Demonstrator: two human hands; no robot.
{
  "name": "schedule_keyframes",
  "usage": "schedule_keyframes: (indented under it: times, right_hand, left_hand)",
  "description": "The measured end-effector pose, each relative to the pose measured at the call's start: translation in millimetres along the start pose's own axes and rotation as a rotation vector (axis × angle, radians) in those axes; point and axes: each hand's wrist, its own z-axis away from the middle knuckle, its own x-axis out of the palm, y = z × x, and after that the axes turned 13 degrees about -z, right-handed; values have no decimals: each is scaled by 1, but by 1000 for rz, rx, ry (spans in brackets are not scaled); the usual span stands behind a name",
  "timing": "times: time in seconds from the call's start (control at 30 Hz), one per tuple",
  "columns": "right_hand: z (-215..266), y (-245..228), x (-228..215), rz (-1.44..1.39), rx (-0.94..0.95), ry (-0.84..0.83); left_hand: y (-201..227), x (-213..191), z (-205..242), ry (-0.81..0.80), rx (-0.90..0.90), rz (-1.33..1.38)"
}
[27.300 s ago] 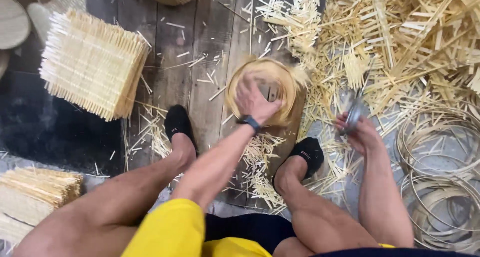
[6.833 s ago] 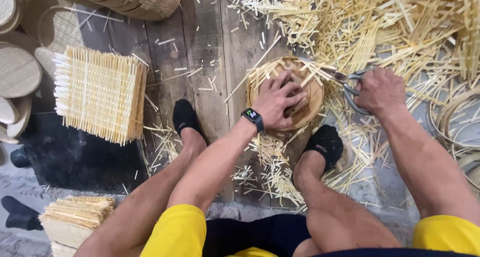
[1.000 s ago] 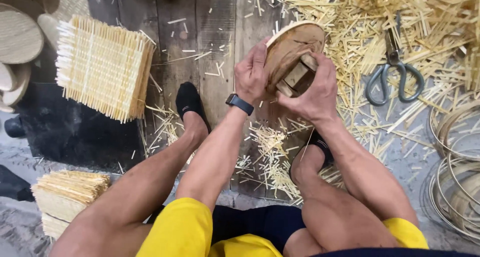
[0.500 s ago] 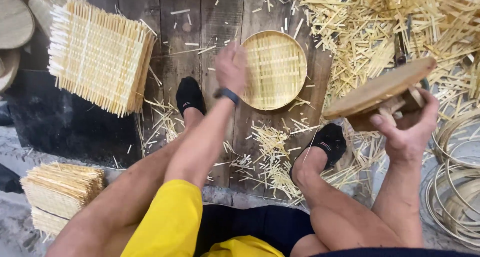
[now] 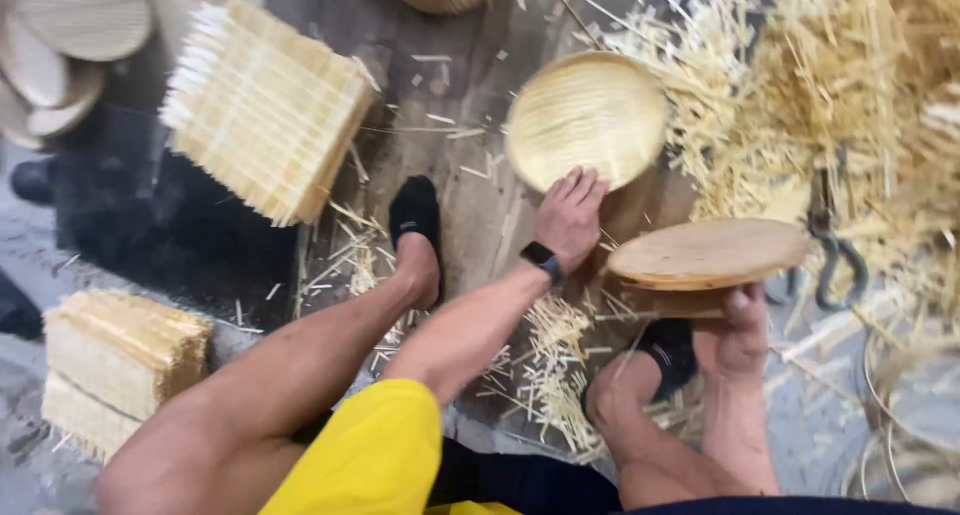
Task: The recorder uses a wooden mold and shears to trim and shape woven bamboo bases for furniture or baskets.
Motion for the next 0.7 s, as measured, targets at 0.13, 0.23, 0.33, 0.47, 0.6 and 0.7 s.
schedule_keyframes:
  times: [0.13,0.23,0.33,0.47,0.6,0.7]
  right_hand:
    - [-30,48,-36,-145,211,43]
    - [-32,56,-17,80,172,-69]
    - [-20,39,7,125,129,-25]
    - [-5,22,-6,192,96,125]
    - [-4,22,-25,225,147,103]
    - [-7,20,2,296,152,177]
  left_hand:
    - [-48,-71,-52,149,298,40]
    - [-87,-126,-111,185,493,-32]
    - [-132,-189,-172,380,538,-235]
    - [-209,-208,-227,363,323,-348]
    - [-249,-192,-246,287,152,-485]
    - [-254,-185,-247,386,188,-457]
